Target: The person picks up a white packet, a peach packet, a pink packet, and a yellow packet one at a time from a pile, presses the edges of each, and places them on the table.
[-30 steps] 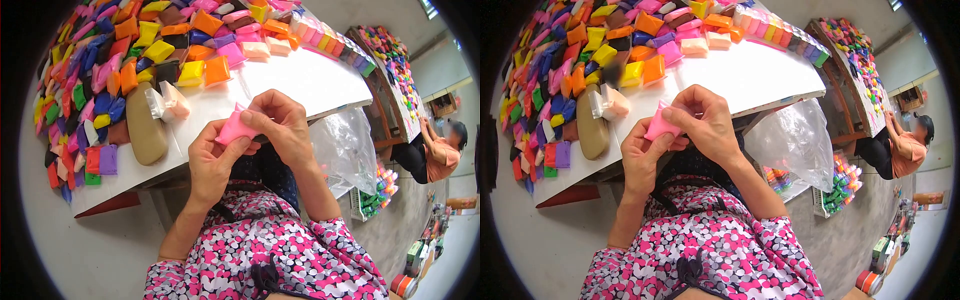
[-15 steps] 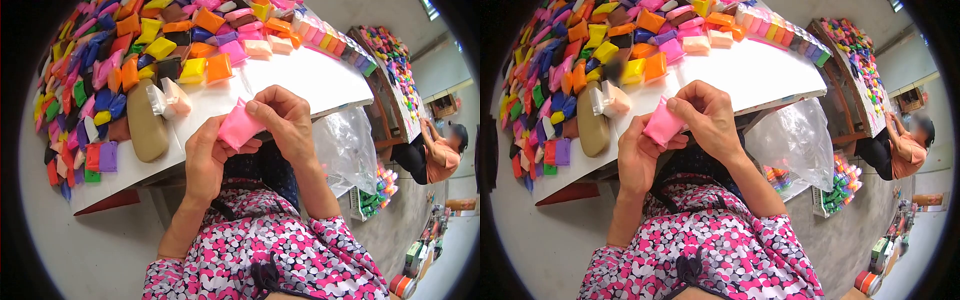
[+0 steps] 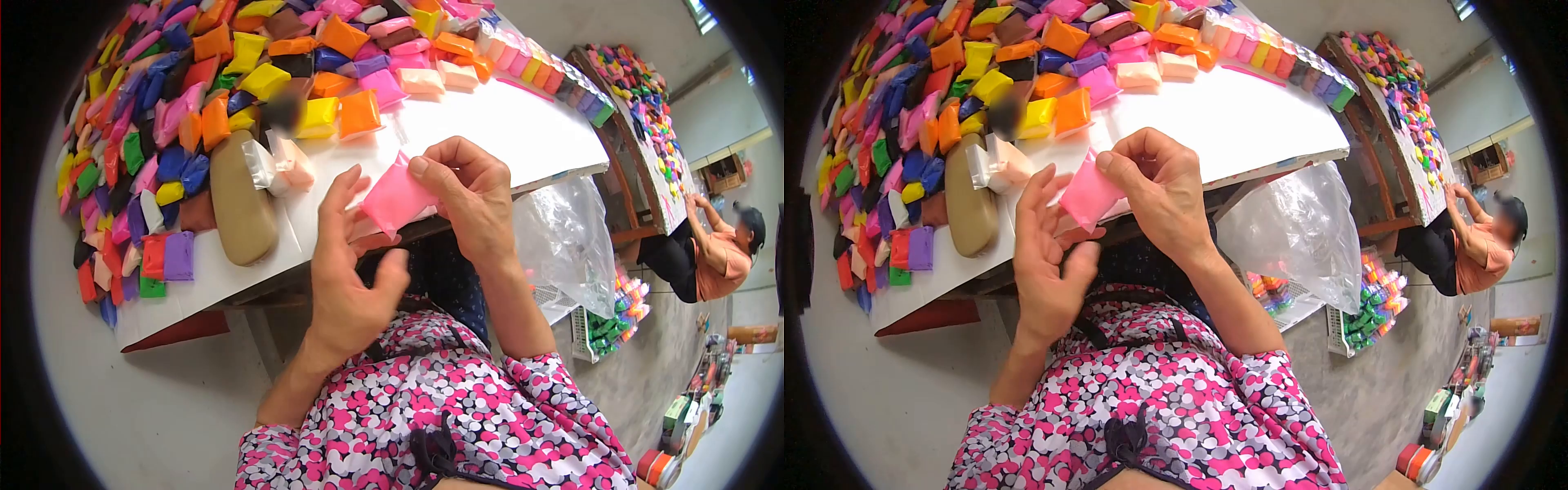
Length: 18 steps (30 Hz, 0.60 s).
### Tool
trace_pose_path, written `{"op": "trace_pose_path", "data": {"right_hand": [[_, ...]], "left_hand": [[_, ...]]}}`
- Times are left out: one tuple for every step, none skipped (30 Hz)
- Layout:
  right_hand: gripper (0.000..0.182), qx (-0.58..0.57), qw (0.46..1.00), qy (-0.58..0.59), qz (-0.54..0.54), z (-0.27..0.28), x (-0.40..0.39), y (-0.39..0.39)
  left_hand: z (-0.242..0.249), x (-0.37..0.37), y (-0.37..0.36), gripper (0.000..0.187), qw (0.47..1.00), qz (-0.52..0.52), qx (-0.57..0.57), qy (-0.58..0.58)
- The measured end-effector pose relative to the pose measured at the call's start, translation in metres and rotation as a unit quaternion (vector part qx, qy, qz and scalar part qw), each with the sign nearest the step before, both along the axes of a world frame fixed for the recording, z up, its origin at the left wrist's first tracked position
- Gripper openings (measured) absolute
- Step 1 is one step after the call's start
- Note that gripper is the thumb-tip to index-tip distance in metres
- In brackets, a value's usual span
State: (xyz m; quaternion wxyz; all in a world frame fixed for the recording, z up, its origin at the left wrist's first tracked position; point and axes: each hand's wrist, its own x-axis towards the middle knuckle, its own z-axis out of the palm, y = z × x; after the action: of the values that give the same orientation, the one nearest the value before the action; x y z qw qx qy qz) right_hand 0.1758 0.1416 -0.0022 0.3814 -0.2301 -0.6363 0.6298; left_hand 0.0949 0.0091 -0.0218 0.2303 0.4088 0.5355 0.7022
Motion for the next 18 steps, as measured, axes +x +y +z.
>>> {"op": "trace_pose_path", "data": {"right_hand": [[0.017,0.004,1.0,-0.013,-0.006,0.002,0.0,-0.002],[0.017,0.008,1.0,-0.024,-0.011,0.005,-0.001,-0.005],[0.017,0.013,0.999,-0.035,-0.014,0.008,-0.002,-0.008],[0.018,0.021,0.999,-0.034,-0.014,0.01,-0.003,-0.011],[0.019,0.028,0.999,-0.034,-0.013,0.011,-0.003,-0.013],[0.019,0.036,0.999,-0.033,-0.014,0.012,-0.003,-0.015],[0.021,0.017,1.0,-0.026,0.004,0.014,-0.002,-0.017],[0.022,-0.002,1.0,-0.019,0.021,0.016,0.0,-0.019],[0.023,-0.021,0.999,-0.013,0.036,0.018,0.003,-0.019],[0.026,-0.039,0.997,-0.005,0.062,0.019,0.009,-0.016],[0.026,-0.017,0.998,0.012,0.06,0.018,0.009,-0.013],[0.026,0.007,0.998,0.031,0.056,0.014,0.008,-0.008],[0.026,0.032,0.997,0.048,0.051,0.011,0.008,-0.002],[0.031,0.056,0.994,0.02,0.095,0.009,0.01,0.008],[0.034,0.036,0.988,0.037,0.142,0.007,0.009,0.012],[0.037,0.016,0.98,0.054,0.191,0.005,0.008,0.016],[0.04,-0.004,0.968,0.071,0.24,0.002,0.007,0.02],[0.05,-0.051,0.947,0.045,0.312,0.0,0.008,0.024]], "left_hand": [[0.0,0.003,0.001,0.076,0.994,0.026,-0.025,0.1],[0.0,0.005,0.003,0.079,0.977,0.054,-0.048,0.2],[0.0,0.008,0.006,0.081,0.962,0.08,-0.068,0.25],[0.001,0.011,0.009,0.082,0.944,0.108,-0.087,0.299],[-0.002,0.009,0.011,0.079,0.946,0.121,-0.076,0.289],[-0.007,0.007,0.014,0.077,0.949,0.132,-0.065,0.28],[-0.008,0.005,0.016,0.074,0.951,0.142,-0.054,0.27],[-0.005,0.007,0.016,0.061,0.967,0.15,-0.039,0.203],[-0.001,0.006,0.013,0.058,0.992,0.091,-0.038,0.077],[0.005,0.004,0.008,0.054,0.998,0.029,-0.037,-0.051],[0.01,0.001,0.004,0.051,0.983,-0.036,-0.036,-0.177],[0.014,-0.001,0.003,0.04,0.978,-0.064,-0.017,-0.2],[0.014,-0.007,0.002,0.039,0.965,-0.107,-0.005,-0.24],[0.013,-0.015,0.001,0.038,0.948,-0.15,0.006,-0.279],[0.013,-0.018,0.001,0.039,0.928,-0.192,0.017,-0.317],[0.015,-0.016,0.003,0.042,0.936,-0.171,0.016,-0.307],[0.015,-0.017,0.004,0.044,0.921,-0.202,0.024,-0.333],[0.014,-0.019,0.006,0.045,0.904,-0.233,0.032,-0.358]]}}
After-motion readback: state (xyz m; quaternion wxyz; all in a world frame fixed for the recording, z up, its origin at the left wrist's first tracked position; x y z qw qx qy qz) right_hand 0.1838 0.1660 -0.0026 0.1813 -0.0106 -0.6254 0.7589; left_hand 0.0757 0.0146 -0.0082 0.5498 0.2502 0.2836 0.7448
